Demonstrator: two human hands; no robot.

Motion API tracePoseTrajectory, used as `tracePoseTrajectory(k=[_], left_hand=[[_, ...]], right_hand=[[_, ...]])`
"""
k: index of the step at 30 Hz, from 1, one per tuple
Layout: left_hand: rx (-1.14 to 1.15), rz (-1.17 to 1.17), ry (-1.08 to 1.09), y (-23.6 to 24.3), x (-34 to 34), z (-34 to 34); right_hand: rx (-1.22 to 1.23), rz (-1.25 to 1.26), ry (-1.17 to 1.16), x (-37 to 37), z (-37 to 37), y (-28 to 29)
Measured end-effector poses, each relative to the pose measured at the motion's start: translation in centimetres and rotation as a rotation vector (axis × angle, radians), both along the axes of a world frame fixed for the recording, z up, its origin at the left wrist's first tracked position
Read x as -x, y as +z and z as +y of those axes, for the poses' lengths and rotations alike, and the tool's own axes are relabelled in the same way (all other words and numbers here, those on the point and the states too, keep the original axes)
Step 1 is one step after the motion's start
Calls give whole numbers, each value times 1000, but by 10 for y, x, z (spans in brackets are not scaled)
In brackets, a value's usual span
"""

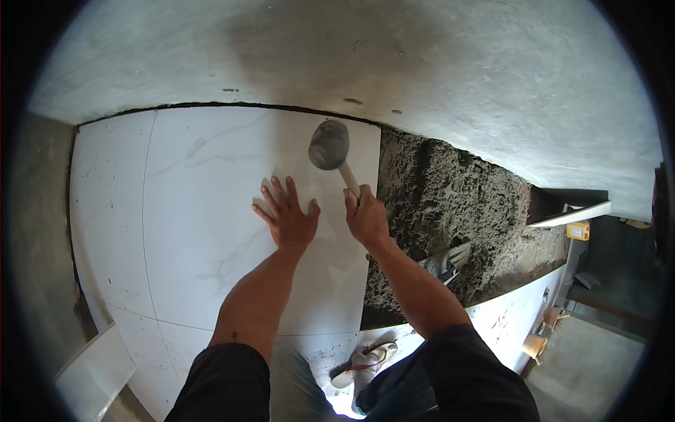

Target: The person installs floor tiles on a bed of mortar by tapping them into place with a rubber mallet, aligning them by hand, and wiping the tile surface with a cloth.

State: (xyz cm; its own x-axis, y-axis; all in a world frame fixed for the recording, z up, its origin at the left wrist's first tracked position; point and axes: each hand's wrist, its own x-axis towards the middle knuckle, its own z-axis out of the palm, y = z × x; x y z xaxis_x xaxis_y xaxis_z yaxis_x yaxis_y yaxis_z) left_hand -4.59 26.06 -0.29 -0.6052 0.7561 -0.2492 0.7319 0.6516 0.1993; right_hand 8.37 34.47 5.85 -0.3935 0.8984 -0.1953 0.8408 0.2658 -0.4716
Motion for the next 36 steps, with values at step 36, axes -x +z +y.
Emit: tracePoseTrajectory(k=[36], left_hand=[[-179, -195, 106, 1, 5, -8]], right_hand=[[151, -180, 167, -36, 41, -27]])
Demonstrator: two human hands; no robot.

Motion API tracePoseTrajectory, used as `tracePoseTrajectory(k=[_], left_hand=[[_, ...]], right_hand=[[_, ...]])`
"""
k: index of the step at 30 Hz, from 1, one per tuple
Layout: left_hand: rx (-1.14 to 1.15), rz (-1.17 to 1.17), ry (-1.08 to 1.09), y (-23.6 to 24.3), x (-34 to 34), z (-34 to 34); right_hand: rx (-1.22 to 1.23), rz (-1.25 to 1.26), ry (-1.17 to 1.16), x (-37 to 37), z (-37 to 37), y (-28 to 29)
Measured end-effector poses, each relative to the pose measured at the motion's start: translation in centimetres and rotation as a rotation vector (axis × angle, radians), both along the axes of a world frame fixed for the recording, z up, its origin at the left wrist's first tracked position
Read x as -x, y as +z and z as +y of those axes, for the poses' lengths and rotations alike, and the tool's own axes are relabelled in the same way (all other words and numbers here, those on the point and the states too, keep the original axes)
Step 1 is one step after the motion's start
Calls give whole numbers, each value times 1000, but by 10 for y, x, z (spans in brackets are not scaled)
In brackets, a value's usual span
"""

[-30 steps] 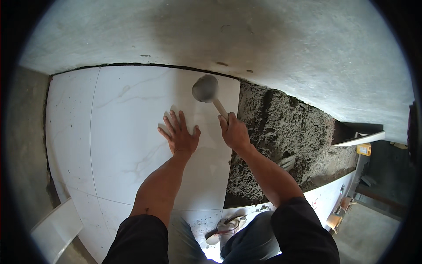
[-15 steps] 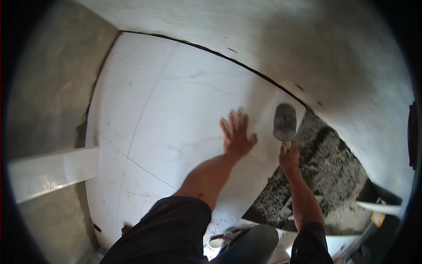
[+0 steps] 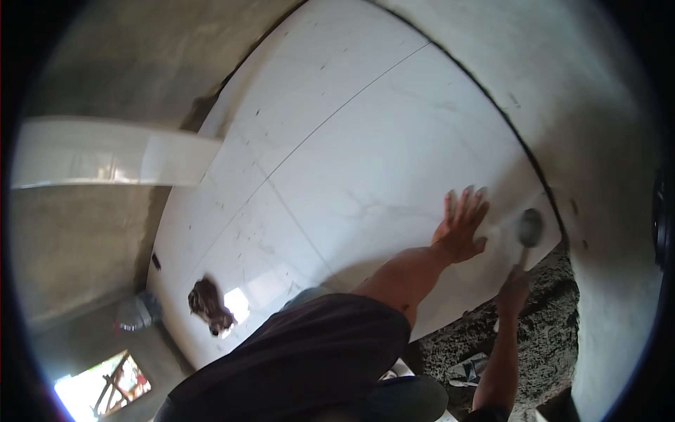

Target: The person installs floor tiles on a bed of mortar by tapping them into place with a rubber mallet, aligning them by hand, and wiping the tile surface with a cloth.

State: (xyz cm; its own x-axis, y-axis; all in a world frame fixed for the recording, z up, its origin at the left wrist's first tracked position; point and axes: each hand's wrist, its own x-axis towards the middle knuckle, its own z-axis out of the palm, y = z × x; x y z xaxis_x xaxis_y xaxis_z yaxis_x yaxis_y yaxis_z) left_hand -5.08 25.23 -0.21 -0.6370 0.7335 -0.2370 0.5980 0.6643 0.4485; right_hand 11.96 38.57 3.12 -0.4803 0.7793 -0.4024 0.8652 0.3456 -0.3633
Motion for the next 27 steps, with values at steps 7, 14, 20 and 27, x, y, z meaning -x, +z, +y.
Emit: tracePoseTrajectory(k=[7, 14, 20, 27], left_hand=[[-61, -46, -18, 1, 5, -7], [-77, 185, -156, -20, 67, 17], [-181, 204, 7, -17, 124, 52], [-298, 217, 132, -40, 211, 90]], right_hand=[[-150, 104, 250, 5, 9, -17], [-394, -50, 432, -21, 23, -35], [-153, 47, 11, 15, 1, -7], [-322, 1, -27, 3, 9, -46]])
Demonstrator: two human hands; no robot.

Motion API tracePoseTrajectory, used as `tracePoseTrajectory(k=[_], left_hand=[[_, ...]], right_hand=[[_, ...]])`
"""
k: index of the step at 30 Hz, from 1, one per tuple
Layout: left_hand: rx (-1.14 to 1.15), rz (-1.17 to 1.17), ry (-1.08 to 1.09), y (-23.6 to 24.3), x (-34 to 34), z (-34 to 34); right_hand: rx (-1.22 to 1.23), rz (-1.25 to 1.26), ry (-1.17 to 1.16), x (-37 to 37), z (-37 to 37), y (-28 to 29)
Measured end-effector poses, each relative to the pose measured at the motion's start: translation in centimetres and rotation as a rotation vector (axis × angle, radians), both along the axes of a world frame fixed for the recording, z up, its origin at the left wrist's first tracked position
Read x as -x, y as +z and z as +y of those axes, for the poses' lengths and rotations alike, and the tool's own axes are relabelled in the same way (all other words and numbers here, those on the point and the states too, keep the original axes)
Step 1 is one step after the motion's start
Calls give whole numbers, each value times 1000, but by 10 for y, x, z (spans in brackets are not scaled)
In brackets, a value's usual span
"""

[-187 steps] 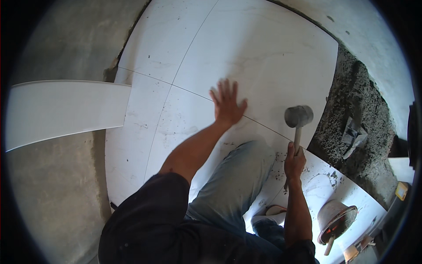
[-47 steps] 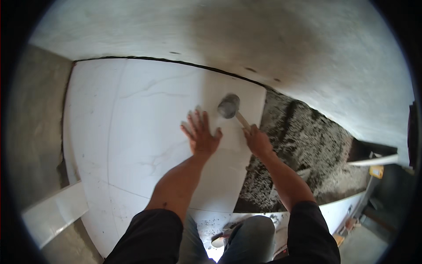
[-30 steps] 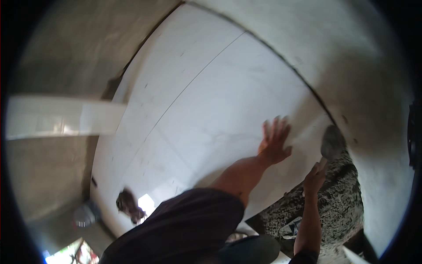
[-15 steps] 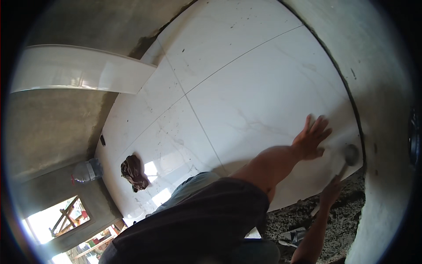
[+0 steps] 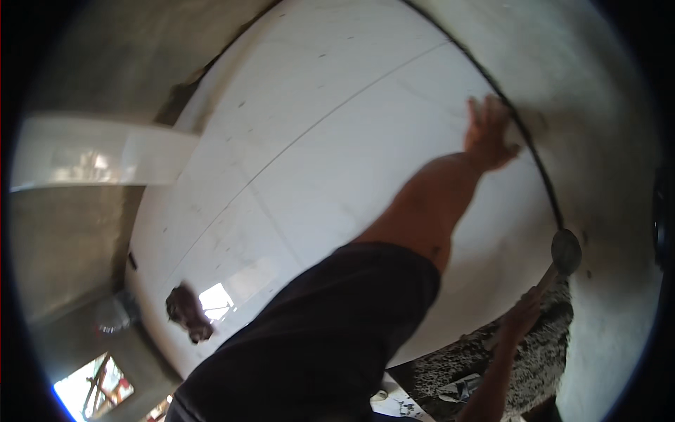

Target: The person installs floor tiles on a bed of mortar by tapping them into place with a rubber mallet, aligning them by hand, and wiping the tile surface with a cloth.

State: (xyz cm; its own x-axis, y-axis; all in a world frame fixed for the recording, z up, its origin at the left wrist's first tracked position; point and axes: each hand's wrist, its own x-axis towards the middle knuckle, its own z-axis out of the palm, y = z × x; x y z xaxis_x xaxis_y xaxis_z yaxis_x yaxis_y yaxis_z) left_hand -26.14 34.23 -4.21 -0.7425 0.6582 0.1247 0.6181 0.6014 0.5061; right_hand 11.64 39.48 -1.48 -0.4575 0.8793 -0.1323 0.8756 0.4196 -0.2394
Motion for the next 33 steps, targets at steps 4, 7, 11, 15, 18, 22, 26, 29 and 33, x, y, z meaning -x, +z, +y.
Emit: tracePoseTrajectory(k=[4, 7, 11, 15, 18, 22, 26, 29, 33], left_hand=[[222, -11, 16, 14, 23, -10], [299, 7, 53, 19, 21, 6], [312, 0, 90, 15, 19, 3], [320, 22, 73, 22, 25, 5], [378, 43, 45, 10, 47, -6], [329, 29, -207, 23, 78, -39], [355, -55, 230, 22, 87, -36], [341, -74, 284, 29, 95, -21], [390, -160, 297, 32, 98, -23]], right_hand=[[21, 33, -36, 23, -27, 28], [236, 155, -89, 21, -21, 30], [267, 156, -105, 13, -20, 47], [267, 132, -65, 6, -20, 28], [314, 35, -68, 22, -22, 32], [173, 224, -74, 17, -35, 29], [289, 143, -132, 39, -41, 30], [170, 285, -164, 27, -38, 16], [209, 285, -254, 70, -32, 55]])
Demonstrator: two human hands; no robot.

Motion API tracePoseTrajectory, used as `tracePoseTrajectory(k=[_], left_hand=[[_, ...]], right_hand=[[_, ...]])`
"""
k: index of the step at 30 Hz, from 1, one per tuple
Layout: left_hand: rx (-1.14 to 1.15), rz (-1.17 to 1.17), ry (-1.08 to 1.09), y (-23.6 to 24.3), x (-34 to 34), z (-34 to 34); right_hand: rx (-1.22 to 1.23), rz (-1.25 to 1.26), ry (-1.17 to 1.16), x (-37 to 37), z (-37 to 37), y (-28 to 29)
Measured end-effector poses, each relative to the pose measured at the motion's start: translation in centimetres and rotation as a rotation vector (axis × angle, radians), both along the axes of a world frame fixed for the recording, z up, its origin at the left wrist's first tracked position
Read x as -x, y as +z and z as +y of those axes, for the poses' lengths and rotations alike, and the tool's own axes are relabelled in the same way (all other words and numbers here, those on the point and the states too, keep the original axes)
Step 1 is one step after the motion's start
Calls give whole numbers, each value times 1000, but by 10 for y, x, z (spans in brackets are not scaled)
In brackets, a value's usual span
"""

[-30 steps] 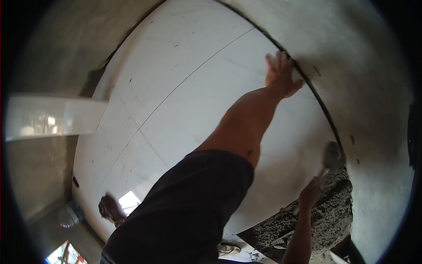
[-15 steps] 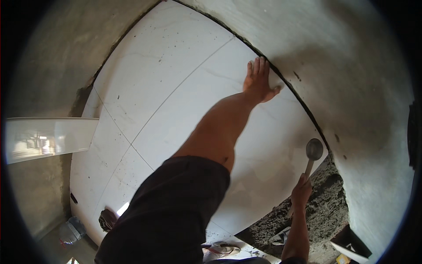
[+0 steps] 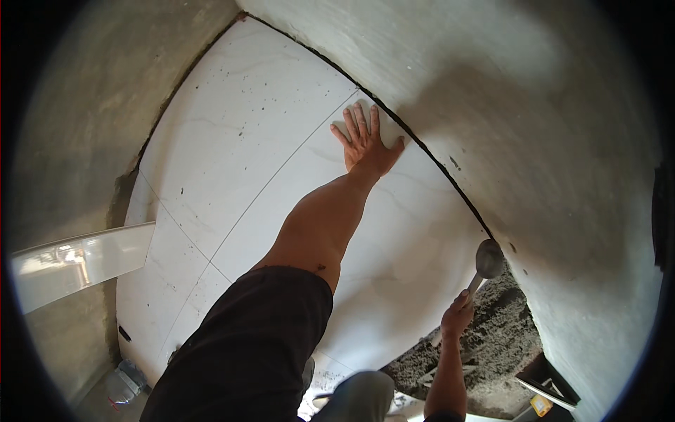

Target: The person installs floor tiles on a bed of mortar by tapping them into place with a rubber mallet, aligning them by hand, and wiping the tile surface with a cloth.

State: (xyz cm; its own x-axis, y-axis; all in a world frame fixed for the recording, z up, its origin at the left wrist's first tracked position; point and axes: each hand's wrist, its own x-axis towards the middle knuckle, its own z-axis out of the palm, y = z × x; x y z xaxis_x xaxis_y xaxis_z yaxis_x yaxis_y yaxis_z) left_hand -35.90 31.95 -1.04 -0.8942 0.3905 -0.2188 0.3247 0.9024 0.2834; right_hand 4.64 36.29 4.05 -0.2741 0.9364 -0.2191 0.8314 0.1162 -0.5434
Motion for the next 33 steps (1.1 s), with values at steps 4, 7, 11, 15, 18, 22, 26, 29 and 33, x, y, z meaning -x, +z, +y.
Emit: tracePoseTrajectory(k=[4, 7, 11, 15, 18, 22, 26, 29, 33], left_hand=[[-32, -46, 27, -1, 1, 1], [-55, -123, 79, 0, 10, -3], [-77, -176, 138, -4, 14, 0], [-15, -240, 114, 8, 23, 0], [-9, -243, 103, 3, 26, 4], [-70, -166, 154, -2, 28, 1], [-31, -171, 196, -6, 28, 7], [-23, -151, 193, -1, 30, 3], [-45, -160, 189, -3, 28, 10]], right_hand=[[-5, -131, 87, -4, 1, -23], [163, -206, 70, 19, 7, -10], [148, -339, 110, 19, 14, -10], [142, -468, 176, 34, 14, 7], [109, -114, 143, 15, 5, -27], [226, -246, -38, 46, 19, -4], [371, -320, -36, 51, 27, -4], [201, -242, -118, 63, 14, -3], [432, -314, 36, 31, 30, -29]])
